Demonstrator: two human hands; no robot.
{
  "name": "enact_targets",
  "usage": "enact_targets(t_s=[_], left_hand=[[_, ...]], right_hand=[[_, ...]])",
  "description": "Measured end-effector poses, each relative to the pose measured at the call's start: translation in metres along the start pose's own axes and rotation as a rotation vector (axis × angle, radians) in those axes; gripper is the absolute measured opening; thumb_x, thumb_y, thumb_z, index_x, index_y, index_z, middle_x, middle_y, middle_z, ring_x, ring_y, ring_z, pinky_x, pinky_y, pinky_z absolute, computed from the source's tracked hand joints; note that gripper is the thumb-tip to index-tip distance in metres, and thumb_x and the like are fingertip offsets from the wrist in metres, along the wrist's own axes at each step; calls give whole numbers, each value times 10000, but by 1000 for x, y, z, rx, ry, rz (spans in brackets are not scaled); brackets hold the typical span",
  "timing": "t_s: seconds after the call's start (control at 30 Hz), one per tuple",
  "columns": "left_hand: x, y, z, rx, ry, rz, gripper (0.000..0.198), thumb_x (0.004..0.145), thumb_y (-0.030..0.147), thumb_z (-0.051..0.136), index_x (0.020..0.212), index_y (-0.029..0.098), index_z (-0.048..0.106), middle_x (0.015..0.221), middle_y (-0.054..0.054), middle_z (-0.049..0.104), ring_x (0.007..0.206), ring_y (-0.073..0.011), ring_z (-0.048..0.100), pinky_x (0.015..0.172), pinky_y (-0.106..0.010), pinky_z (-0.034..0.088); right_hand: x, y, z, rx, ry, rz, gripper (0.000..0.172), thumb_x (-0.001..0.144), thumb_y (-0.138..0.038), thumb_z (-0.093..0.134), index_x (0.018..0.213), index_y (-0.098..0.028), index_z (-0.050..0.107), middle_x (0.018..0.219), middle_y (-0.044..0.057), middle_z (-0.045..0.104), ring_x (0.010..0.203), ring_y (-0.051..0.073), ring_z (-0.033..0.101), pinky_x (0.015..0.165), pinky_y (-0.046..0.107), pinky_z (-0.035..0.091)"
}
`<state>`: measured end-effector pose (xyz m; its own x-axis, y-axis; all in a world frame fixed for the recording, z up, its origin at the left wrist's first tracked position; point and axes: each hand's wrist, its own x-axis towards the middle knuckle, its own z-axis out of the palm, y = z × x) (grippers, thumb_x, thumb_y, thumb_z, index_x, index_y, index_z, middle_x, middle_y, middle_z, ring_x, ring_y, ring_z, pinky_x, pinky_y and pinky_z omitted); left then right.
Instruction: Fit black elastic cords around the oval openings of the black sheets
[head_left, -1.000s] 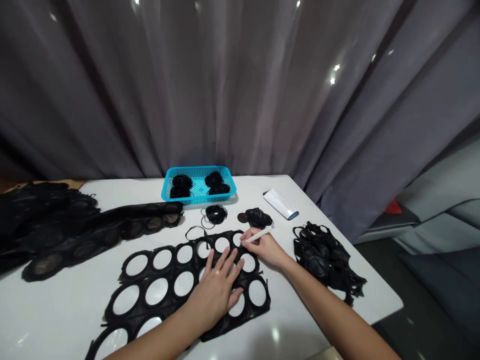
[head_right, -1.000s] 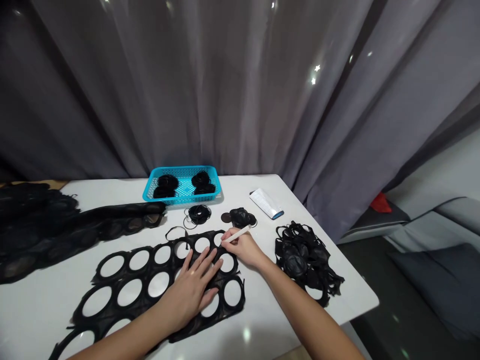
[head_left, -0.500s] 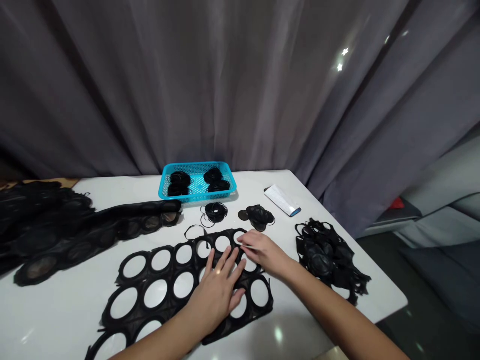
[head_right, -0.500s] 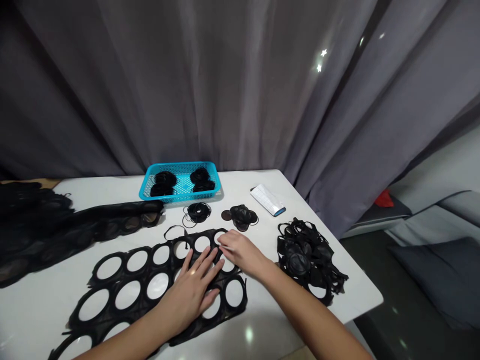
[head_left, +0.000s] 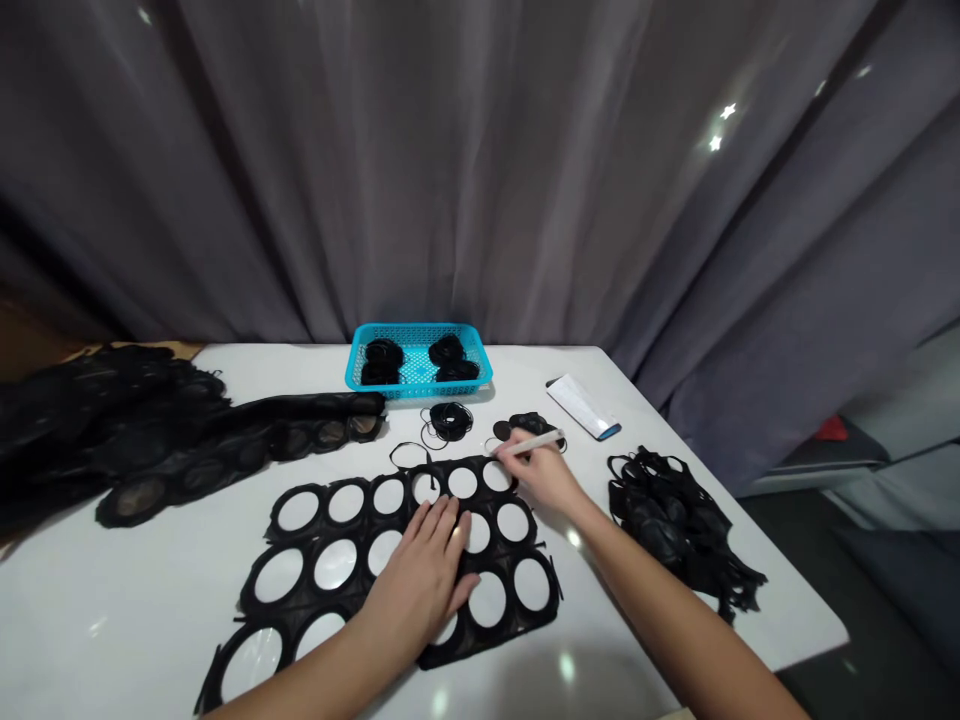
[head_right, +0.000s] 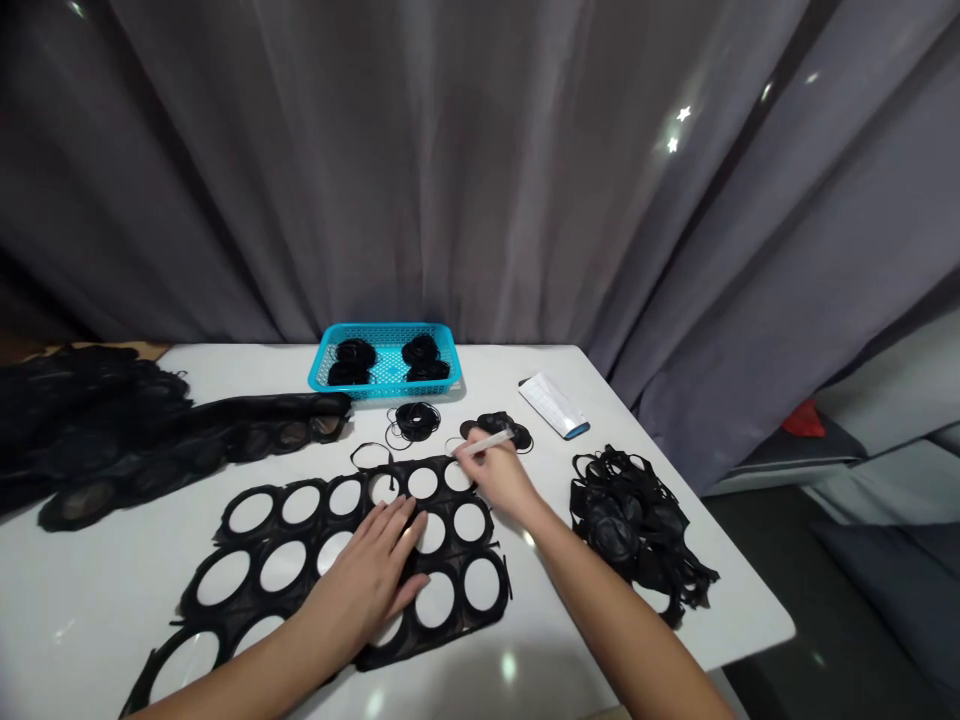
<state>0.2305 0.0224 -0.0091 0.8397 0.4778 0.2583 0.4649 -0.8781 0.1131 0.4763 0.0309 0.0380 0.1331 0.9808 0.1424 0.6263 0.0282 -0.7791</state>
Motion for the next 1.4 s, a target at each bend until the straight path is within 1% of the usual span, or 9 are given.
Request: enact_targets(t_s=[0.13,0.37,0.6,0.83,0.93,1.03,1.13,1.23,1.4], left_hand=[[-9,-2,2,28,-5,28,536,970,427,538,1421,142,485,1462,-192,517,1375,-367,462,1123,-545,366],[-13,0,5,3,-2,22,545,965,402,548,1453,179,454,1470,-163,515,1409,-369,413,1138,-583,324],[-12,1,2,3,-11,16,544,951,375,573,1451,192,457,1481,-152,505,1407,-370,415,1135,-581,331],[-12,1,3,-6,-24,16,568,929,348,605,1449,172,459,1473,-141,518,1406,-381,409,1136,-586,326],[-12,0,0,-12,-21,22,543,933,354,603,1434,189,477,1469,-136,524,1397,-378,424,1132,-583,335],[-11,-1,-5,-5,-36,46,531,943,361,598,1425,170,480,1463,-147,527,1392,-384,429,1125,-589,347],[-10,0,-7,-8,-30,34,503,956,359,568,1413,166,484,1454,-157,531,1399,-392,415,1123,-599,341],[-5,5,-6,-37,9,61,474,969,293,525,1426,184,467,1492,-143,491,1442,-349,359,1172,-558,276],[4,15,-3,-80,-15,189,495,957,306,576,1432,216,468,1538,-156,432,1434,-319,388,1164,-513,301]], right_hand=[[-14,-14,32,181,-217,-26,101,885,-245,583,819,-203,647,900,28,735,836,191,655,767,300,483],[-15,-15,35,235,-272,-26,81,875,-234,612,803,-205,632,941,31,742,900,204,681,822,316,496],[-16,-13,37,77,-263,-149,112,901,-202,601,797,-218,640,890,22,719,884,204,641,789,306,476],[-23,-13,43,-269,-272,-477,122,925,-188,542,996,-217,637,1013,87,714,947,240,599,862,362,433],[-6,-8,27,-416,-45,-333,58,864,-183,560,843,-215,604,891,75,703,855,239,595,814,353,410],[12,5,-9,-463,234,-127,193,926,-187,411,802,-201,559,795,96,662,743,234,561,746,355,388],[5,14,-40,-416,341,-30,217,961,-241,377,838,-198,551,826,91,670,710,214,560,711,332,392],[-28,12,-44,-175,177,54,199,958,-320,462,842,-207,577,879,54,698,751,196,604,718,300,427],[-81,-2,-12,126,-119,173,149,915,-321,566,844,-206,628,910,32,718,869,208,637,778,297,458]])
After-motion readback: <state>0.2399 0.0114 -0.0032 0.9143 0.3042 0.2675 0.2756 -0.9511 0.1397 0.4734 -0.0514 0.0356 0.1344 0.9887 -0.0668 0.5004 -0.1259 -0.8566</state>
